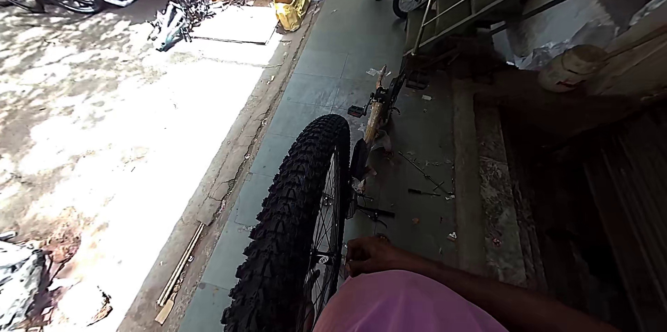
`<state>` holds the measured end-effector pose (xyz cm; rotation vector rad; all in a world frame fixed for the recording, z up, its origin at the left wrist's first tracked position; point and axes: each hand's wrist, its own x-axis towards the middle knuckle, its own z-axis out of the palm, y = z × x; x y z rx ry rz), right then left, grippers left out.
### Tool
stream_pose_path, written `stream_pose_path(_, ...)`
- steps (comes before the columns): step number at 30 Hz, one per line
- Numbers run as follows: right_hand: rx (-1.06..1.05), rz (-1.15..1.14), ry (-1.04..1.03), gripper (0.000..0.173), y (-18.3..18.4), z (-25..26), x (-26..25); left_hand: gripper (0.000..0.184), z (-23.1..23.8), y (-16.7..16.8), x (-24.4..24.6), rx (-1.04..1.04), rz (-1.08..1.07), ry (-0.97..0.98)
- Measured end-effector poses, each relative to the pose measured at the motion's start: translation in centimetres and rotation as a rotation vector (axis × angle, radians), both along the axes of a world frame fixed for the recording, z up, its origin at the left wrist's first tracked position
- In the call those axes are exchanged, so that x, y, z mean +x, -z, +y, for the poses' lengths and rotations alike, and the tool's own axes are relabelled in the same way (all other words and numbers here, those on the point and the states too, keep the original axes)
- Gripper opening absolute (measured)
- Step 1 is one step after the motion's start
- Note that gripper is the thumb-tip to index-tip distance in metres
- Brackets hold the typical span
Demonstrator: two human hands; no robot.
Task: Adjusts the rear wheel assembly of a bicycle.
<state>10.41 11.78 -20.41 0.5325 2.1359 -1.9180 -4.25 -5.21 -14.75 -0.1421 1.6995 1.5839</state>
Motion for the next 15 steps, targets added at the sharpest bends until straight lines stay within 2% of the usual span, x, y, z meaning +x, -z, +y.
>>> stream_pose_path(4, 0.006, -0.017, -0.001, 0.035, -0.3, 0.1, 0.1, 0.036, -0.1, -0.9, 0.1, 0.032, 0.042, 0.144)
stream_pose_path(6, 0.007, -0.022, -0.004, 0.035, -0.2, 0.2, 0.2, 0.031, 0.9, -1.4, 0.3, -0.001, 0.029, 0.144)
stream_pose_path(10, -0.008, -0.025, -0.005, 0.036, -0.1, 0.4, 0.4, 0.033, 0.4, 2.8, -1.1, -0.072, 0.039, 0.169)
stream_pose_path(15, -0.052, -0.053, 0.001, 0.038, 0.1, 0.2, 0.6, 0.028, 0.4, 1.9, -1.0, -0.084, 0.014, 0.155)
